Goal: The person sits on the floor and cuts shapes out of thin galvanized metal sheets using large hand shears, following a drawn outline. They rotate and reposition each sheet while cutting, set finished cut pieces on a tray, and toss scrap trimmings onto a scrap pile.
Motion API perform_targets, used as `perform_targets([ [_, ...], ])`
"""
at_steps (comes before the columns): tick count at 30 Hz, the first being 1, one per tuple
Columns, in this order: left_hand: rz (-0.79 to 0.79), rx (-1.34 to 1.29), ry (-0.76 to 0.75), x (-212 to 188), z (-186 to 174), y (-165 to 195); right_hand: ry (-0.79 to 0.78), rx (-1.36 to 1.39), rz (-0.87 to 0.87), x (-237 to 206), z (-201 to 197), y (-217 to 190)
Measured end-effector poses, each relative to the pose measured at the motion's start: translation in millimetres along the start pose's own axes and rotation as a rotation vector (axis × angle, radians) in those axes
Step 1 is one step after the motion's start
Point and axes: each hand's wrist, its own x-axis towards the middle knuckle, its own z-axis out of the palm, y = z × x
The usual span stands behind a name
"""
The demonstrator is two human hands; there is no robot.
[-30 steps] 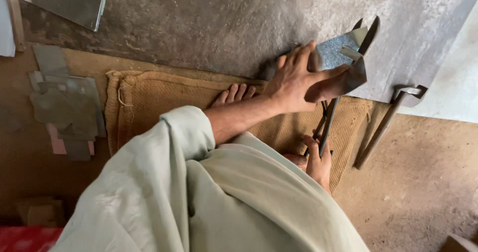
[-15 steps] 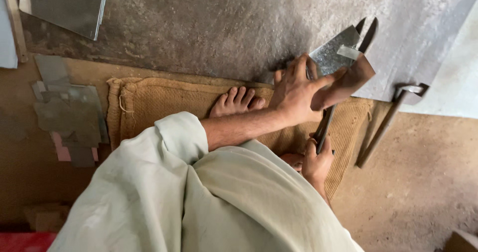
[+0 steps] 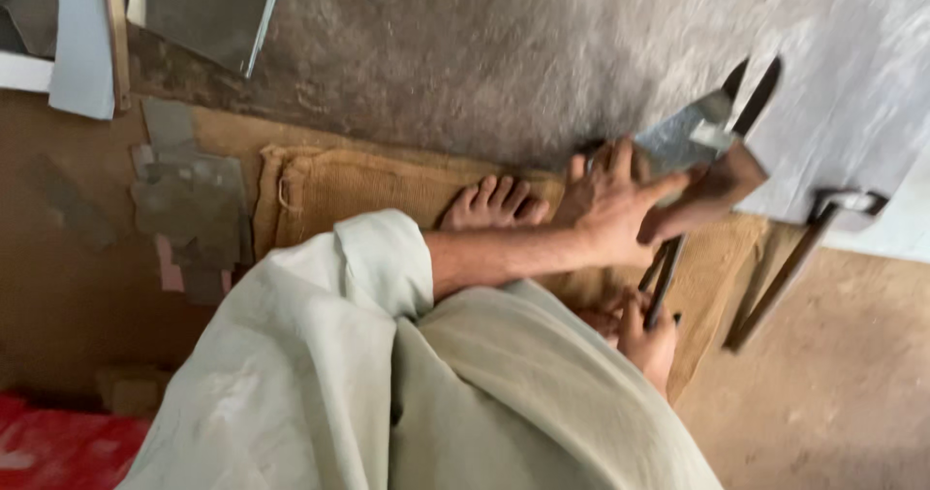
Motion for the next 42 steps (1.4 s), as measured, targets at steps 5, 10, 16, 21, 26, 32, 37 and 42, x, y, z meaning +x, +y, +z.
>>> perform_targets([
  [5, 0.13, 0.059, 0.206, 2, 3, -1, 0.132, -0.213, 0.005, -5, 3, -16],
  [10, 0.119, 0.109, 0.212, 7, 19, -6, 0.0, 0.016, -0.278, -33, -16, -71],
  [16, 0.115, 0.094, 0.171, -7, 7, -8, -0.091, 0.125, 0.371, -45, -24, -93],
  [21, 0.11, 0.352, 0.034, -4, -27, -9, 0.018, -0.177, -0.184, -23, -12, -47],
  [26, 0.219, 0.367, -0.022, 4, -45, -20, 0.054, -0.214, -0.156, -29, -15, -29],
  [32, 0.315, 0.316, 0.225, -10, -27, -22, -0.035, 0.104, -0.066, -37, -29, -60],
  [37, 0.324, 0.291, 0.219, -5, -38, -29, 0.061, -0.105, 0.041, -24, -15, -56],
  [42, 0.579, 0.668, 0.267, 18, -77, -49, 0.131, -0.087, -0.015, -23, -11, -48],
])
